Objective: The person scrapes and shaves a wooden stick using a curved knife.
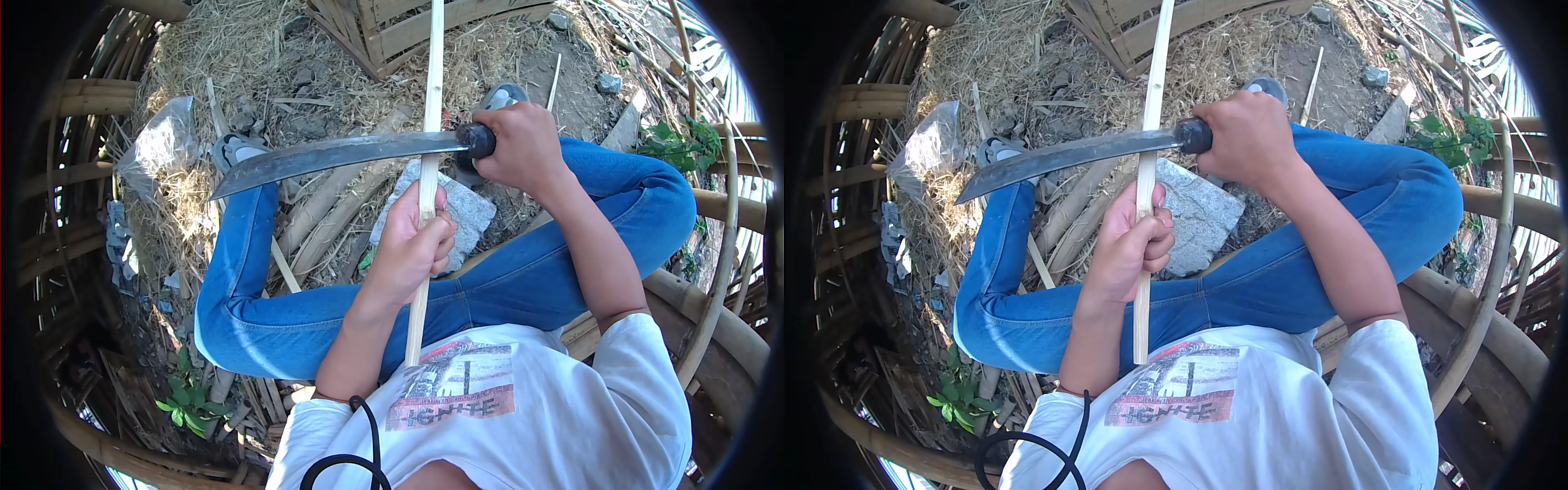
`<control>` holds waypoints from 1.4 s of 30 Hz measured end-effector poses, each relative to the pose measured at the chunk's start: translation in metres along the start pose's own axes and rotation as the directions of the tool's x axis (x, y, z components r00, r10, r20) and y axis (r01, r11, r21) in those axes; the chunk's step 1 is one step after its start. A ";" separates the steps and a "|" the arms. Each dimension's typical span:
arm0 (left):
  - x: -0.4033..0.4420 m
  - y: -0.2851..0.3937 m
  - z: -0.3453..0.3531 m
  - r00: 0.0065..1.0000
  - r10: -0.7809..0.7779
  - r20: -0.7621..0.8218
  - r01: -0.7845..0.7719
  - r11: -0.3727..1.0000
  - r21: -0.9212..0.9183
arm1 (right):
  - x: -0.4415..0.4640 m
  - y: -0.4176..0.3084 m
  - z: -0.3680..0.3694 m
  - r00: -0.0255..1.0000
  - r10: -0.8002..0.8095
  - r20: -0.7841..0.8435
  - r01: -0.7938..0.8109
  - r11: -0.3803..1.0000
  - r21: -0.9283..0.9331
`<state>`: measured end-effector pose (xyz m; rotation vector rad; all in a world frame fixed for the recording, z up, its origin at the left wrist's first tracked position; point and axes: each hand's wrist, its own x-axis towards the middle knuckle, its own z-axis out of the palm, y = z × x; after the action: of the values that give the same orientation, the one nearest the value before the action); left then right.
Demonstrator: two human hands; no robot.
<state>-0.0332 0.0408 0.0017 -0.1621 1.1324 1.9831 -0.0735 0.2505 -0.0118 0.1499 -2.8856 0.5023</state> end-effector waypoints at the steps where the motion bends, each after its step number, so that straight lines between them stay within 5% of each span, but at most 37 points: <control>1: -0.002 0.000 0.003 1.000 -0.003 -0.011 0.003 1.000 0.020 | 0.001 0.001 -0.001 1.000 0.015 -0.015 -0.015 1.000 0.001; 26: -0.015 0.006 0.015 0.998 0.024 0.057 -0.031 0.991 0.129 | 0.010 0.041 -0.019 0.960 0.065 -0.274 -0.113 0.980 -0.164; 33: -0.033 0.012 0.019 0.990 -0.060 0.131 0.053 0.997 0.056 | 0.025 0.112 -0.051 0.853 0.296 -0.430 -0.423 0.875 -0.236; 35: -0.032 0.013 0.019 0.983 -0.049 0.175 0.055 0.998 -0.034 | 0.018 0.120 -0.055 0.797 0.350 -0.492 -0.479 0.863 -0.162; 42: -0.028 0.018 0.014 0.990 -0.060 0.131 0.057 0.998 0.026 | 0.012 0.063 -0.057 0.894 0.306 -0.328 -0.282 0.952 0.119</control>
<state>-0.0236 0.0307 0.0349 -0.0505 1.0530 1.8999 -0.0833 0.3283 0.0228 -0.3402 -2.5540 0.6106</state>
